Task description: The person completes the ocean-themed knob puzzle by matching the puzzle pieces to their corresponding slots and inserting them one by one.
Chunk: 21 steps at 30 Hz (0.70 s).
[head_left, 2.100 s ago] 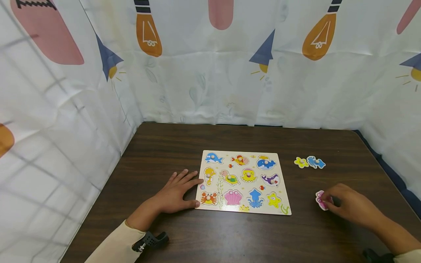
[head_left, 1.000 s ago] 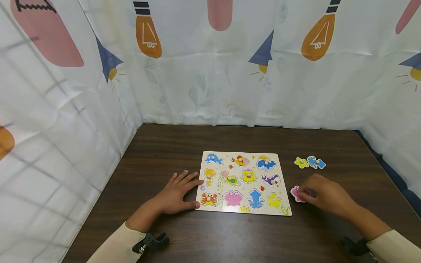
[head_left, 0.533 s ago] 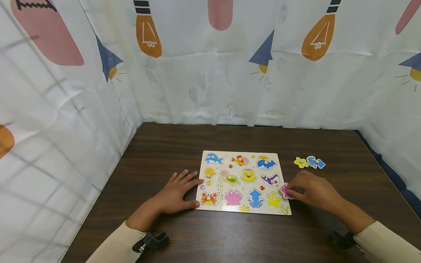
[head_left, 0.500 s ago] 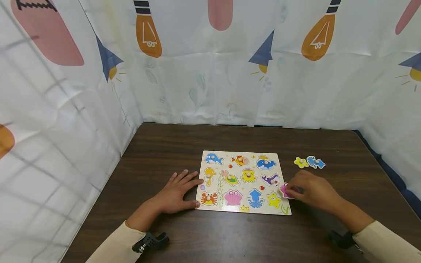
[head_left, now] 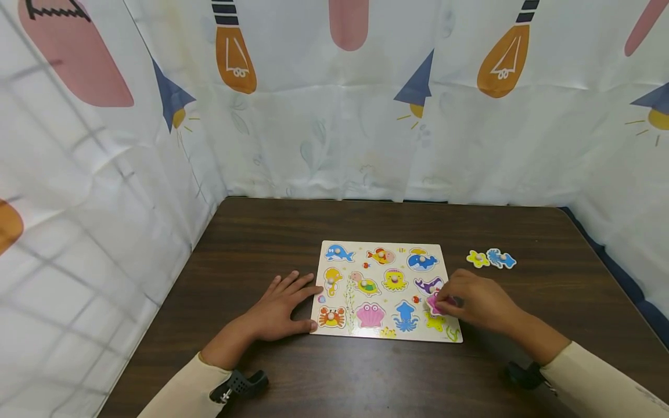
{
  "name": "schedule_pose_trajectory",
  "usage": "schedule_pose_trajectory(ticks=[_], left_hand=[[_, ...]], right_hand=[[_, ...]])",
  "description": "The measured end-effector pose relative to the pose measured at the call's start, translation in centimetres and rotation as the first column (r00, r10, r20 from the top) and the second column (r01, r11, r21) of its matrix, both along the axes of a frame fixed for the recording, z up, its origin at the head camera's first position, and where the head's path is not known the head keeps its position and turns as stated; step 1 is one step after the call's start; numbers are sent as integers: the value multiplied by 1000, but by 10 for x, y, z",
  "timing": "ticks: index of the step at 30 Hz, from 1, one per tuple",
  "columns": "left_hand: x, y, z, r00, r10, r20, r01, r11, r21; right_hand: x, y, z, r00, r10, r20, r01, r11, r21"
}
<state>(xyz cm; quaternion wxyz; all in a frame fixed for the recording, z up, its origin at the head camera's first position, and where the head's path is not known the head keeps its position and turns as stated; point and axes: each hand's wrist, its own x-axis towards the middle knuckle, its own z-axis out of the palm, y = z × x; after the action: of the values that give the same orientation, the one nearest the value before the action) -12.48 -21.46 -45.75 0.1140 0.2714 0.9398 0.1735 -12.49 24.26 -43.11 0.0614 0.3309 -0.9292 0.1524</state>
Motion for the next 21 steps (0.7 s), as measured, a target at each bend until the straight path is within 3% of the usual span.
schedule_pose_trajectory(ticks=[21], left_hand=[[1, -1, 0, 1000, -2, -2, 2, 1000, 8]], right_hand=[[-6, -39, 2, 995, 91, 42, -91, 996, -5]])
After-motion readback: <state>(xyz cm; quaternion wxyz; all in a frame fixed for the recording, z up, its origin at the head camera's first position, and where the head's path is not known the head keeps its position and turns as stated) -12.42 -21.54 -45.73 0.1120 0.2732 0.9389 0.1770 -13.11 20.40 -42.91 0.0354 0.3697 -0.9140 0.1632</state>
